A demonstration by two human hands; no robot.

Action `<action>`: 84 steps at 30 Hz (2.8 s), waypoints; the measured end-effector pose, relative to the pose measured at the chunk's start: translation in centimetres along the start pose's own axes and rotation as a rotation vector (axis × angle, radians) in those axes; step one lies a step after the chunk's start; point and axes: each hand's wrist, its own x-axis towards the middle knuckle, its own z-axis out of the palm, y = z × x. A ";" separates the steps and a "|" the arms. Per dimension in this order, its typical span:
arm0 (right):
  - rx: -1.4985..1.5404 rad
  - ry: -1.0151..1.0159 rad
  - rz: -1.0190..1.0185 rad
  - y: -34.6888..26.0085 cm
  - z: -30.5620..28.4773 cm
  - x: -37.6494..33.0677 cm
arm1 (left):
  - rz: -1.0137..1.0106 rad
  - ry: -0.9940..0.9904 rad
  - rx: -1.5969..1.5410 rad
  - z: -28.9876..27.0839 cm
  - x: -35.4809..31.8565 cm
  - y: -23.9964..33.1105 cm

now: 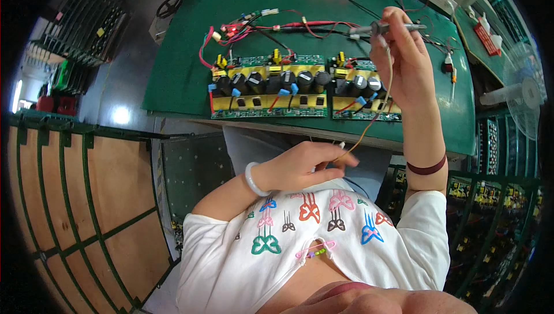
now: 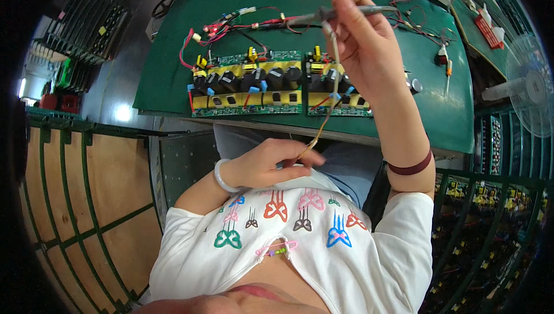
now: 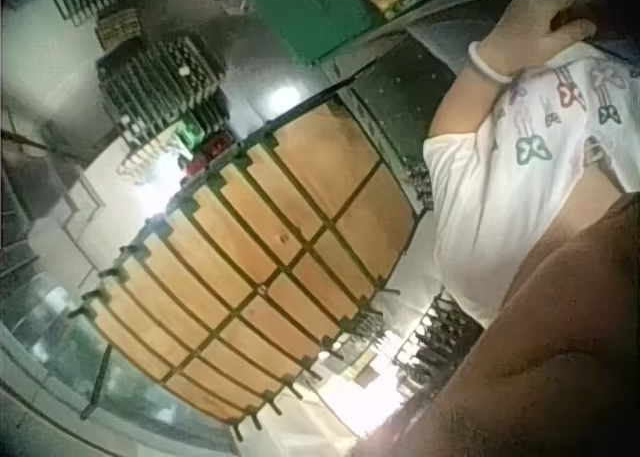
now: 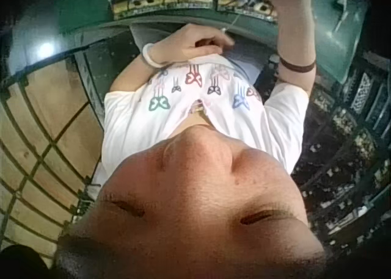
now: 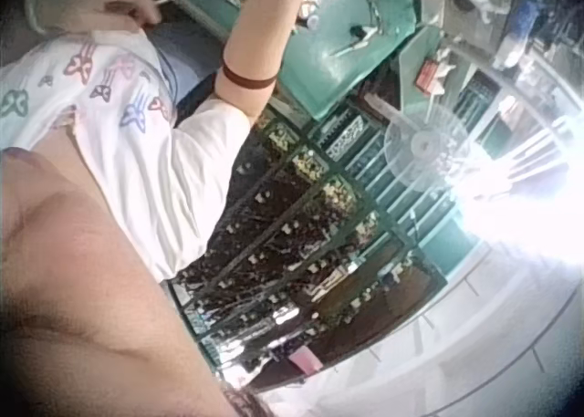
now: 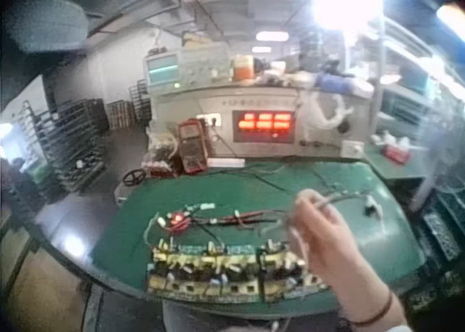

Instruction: Test electrical components on printed circuit boards using a multimeter and specialized testing equipment.

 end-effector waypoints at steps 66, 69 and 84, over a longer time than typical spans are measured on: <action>-0.939 -0.189 -0.197 18.4 7.5 -6.3 | 0.029 1.145 1.035 -6.1 -11.4 -4.3; -0.968 -0.191 -0.170 19.0 7.2 -6.6 | 0.013 1.137 1.044 -6.1 -11.5 -4.8; -1.025 -0.276 -0.398 18.2 6.7 -7.4 | -0.015 1.110 1.027 -5.6 -11.0 -3.8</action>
